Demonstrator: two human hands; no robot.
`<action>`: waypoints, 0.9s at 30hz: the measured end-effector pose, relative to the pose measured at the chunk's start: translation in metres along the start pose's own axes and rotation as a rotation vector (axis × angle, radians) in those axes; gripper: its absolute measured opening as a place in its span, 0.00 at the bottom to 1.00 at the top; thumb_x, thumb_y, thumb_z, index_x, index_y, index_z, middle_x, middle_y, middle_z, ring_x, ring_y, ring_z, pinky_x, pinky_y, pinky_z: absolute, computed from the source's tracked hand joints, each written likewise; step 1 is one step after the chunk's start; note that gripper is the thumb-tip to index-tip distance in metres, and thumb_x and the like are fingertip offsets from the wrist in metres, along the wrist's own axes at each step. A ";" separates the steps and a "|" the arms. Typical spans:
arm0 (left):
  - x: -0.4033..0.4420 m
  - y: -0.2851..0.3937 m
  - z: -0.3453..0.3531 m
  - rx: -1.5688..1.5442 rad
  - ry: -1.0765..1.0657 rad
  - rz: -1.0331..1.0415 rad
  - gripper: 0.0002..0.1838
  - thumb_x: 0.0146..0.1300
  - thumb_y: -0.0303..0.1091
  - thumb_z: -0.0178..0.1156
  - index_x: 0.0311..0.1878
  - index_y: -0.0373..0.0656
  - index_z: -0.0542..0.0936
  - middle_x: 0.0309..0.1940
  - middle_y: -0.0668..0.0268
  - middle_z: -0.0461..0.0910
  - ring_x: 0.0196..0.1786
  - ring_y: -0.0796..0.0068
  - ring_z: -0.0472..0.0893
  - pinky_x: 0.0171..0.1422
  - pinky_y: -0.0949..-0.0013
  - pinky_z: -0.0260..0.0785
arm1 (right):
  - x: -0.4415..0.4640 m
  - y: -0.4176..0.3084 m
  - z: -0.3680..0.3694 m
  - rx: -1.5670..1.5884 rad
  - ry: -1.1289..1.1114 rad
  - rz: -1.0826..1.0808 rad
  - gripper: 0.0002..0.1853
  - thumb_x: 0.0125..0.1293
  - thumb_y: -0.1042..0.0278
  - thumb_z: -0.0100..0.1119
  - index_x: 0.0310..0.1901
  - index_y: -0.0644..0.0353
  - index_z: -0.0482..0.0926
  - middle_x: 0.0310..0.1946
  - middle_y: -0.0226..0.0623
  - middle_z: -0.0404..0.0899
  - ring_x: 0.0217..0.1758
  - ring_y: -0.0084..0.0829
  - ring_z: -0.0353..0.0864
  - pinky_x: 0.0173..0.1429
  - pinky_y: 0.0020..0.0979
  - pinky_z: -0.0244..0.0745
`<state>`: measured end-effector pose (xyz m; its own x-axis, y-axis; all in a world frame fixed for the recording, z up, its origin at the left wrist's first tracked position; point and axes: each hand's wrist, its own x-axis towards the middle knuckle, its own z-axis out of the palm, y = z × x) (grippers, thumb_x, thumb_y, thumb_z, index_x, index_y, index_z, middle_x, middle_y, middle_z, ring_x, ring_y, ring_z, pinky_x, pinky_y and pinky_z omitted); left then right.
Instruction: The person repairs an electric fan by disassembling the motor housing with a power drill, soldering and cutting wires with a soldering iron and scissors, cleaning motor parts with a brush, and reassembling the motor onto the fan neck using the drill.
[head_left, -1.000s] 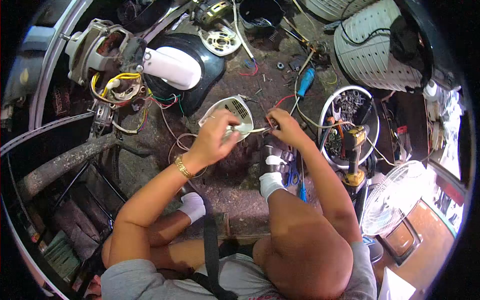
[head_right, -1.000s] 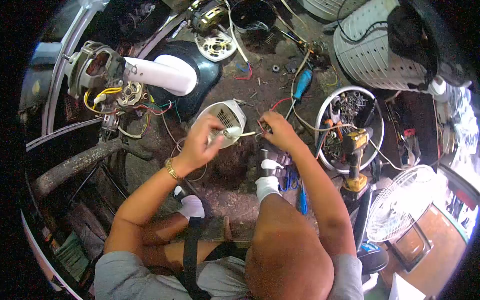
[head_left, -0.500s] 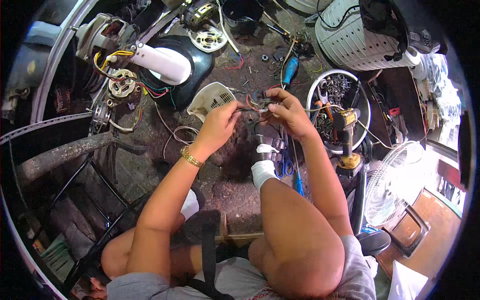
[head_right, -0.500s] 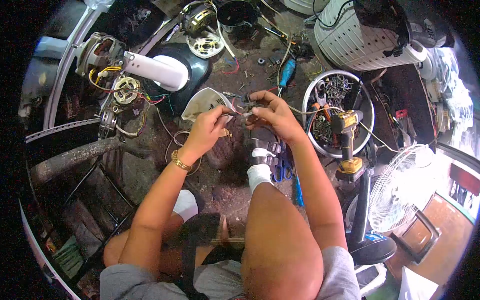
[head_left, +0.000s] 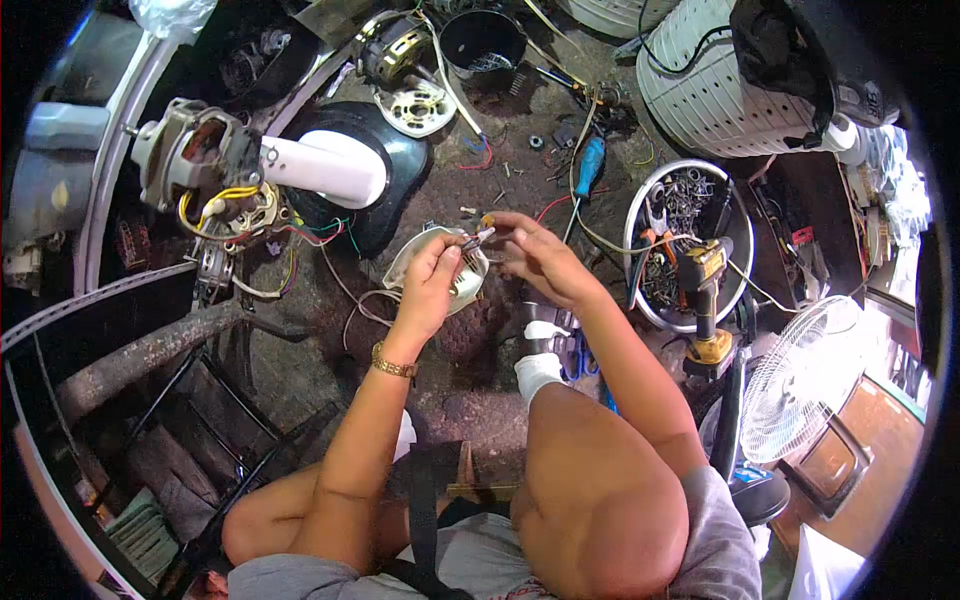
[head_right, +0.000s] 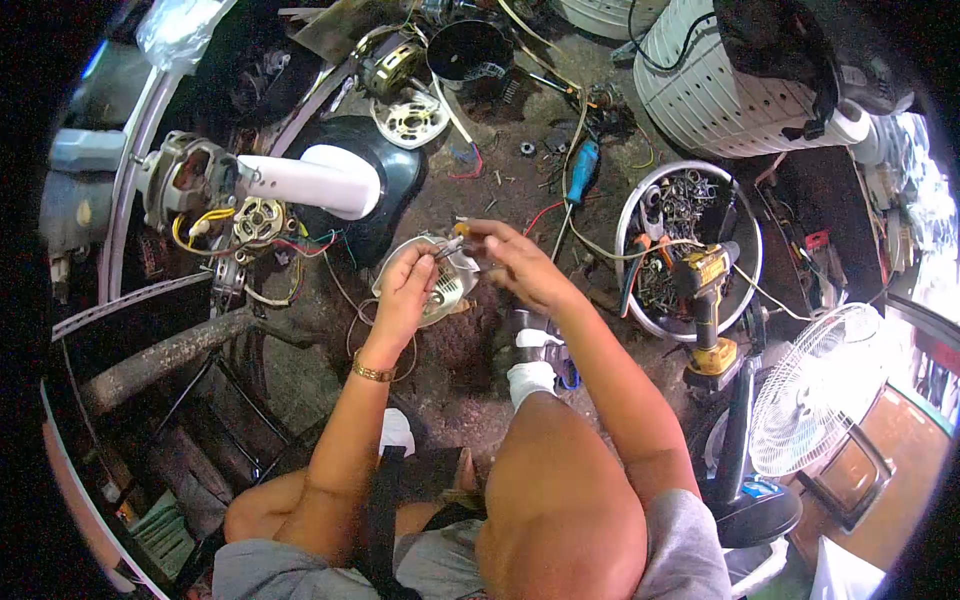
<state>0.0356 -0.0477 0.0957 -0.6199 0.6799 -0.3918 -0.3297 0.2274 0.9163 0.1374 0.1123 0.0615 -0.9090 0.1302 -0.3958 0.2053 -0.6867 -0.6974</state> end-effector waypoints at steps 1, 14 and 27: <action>0.002 0.000 0.001 -0.075 0.012 -0.039 0.10 0.72 0.34 0.46 0.46 0.40 0.74 0.23 0.78 0.65 0.25 0.90 0.60 0.28 0.82 0.53 | 0.001 -0.001 0.004 0.180 -0.089 0.003 0.24 0.67 0.57 0.56 0.60 0.60 0.67 0.50 0.35 0.73 0.51 0.29 0.75 0.57 0.31 0.70; 0.007 0.016 0.016 -0.080 0.033 0.127 0.07 0.65 0.27 0.52 0.45 0.39 0.72 0.29 0.74 0.71 0.33 0.88 0.68 0.37 0.81 0.62 | 0.003 -0.027 0.023 0.008 0.144 0.030 0.14 0.65 0.64 0.59 0.47 0.62 0.70 0.37 0.31 0.78 0.38 0.22 0.78 0.40 0.25 0.75; 0.013 0.023 0.026 0.311 0.268 0.298 0.16 0.49 0.28 0.69 0.40 0.40 0.75 0.32 0.64 0.76 0.34 0.71 0.77 0.36 0.68 0.70 | 0.001 -0.026 0.026 -0.111 0.414 0.031 0.14 0.65 0.62 0.54 0.42 0.67 0.70 0.26 0.33 0.75 0.22 0.22 0.74 0.19 0.25 0.70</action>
<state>0.0381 -0.0155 0.1141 -0.8290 0.5534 -0.0800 0.0918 0.2758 0.9568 0.1216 0.1113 0.0944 -0.6838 0.4023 -0.6087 0.2887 -0.6169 -0.7322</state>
